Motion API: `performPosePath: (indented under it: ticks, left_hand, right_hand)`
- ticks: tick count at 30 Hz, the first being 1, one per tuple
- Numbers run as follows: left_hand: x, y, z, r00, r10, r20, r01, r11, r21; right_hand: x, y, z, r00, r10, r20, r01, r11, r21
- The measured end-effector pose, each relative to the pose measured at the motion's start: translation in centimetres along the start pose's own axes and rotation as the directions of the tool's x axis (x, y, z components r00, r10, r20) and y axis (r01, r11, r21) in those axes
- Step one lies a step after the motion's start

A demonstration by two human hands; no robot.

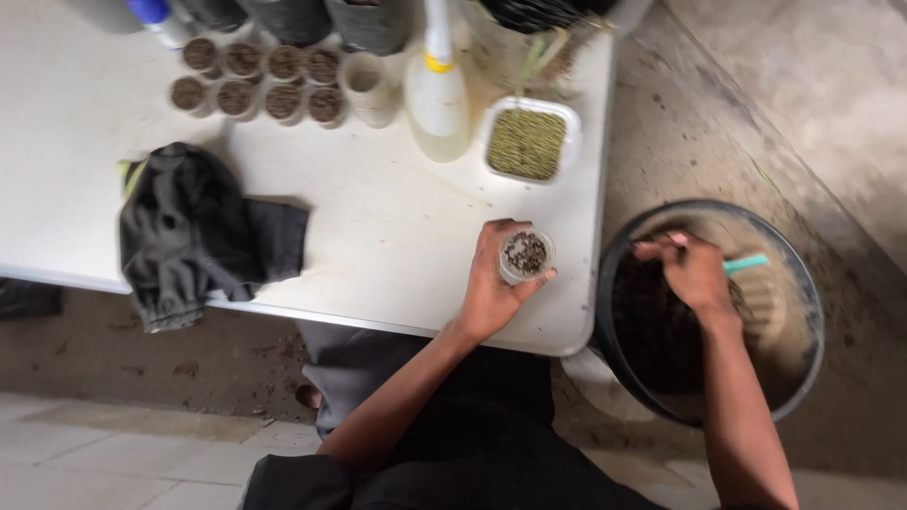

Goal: Filling small plastic seedling containers with soil using a spoon and planting seeds.

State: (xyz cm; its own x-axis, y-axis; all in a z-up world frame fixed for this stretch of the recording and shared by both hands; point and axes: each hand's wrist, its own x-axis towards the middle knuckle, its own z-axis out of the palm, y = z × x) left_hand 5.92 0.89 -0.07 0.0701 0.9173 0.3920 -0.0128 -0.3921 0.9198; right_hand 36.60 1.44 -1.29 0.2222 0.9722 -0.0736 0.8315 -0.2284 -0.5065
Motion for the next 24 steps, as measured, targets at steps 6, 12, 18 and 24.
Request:
performPosePath:
  ticks: [6, 12, 18, 24]
  left_hand:
    - [-0.3, -1.9, 4.6, 0.997, -0.034, 0.063, 0.034, 0.999, 0.007]
    - [-1.2, -3.1, 6.3, 0.989, -0.038, 0.141, 0.023, 0.994, 0.106]
    - [-1.9, -4.6, 6.9, 0.988, -0.017, 0.156, -0.02, 0.972, 0.232]
    - [-1.9, -4.7, 6.9, 0.986, -0.022, 0.163, -0.021, 0.966, 0.258]
  right_hand:
    - [3.6, 5.4, 3.3, 0.995, 0.098, 0.021, -0.092, 0.975, -0.204]
    - [2.7, 5.9, 5.0, 0.992, 0.105, 0.073, -0.085, 0.967, -0.24]
    - [1.7, 4.4, 4.2, 0.992, 0.105, 0.075, -0.097, 0.99, -0.098]
    - [1.9, 5.1, 4.8, 0.995, 0.042, 0.089, -0.045, 0.998, 0.039]
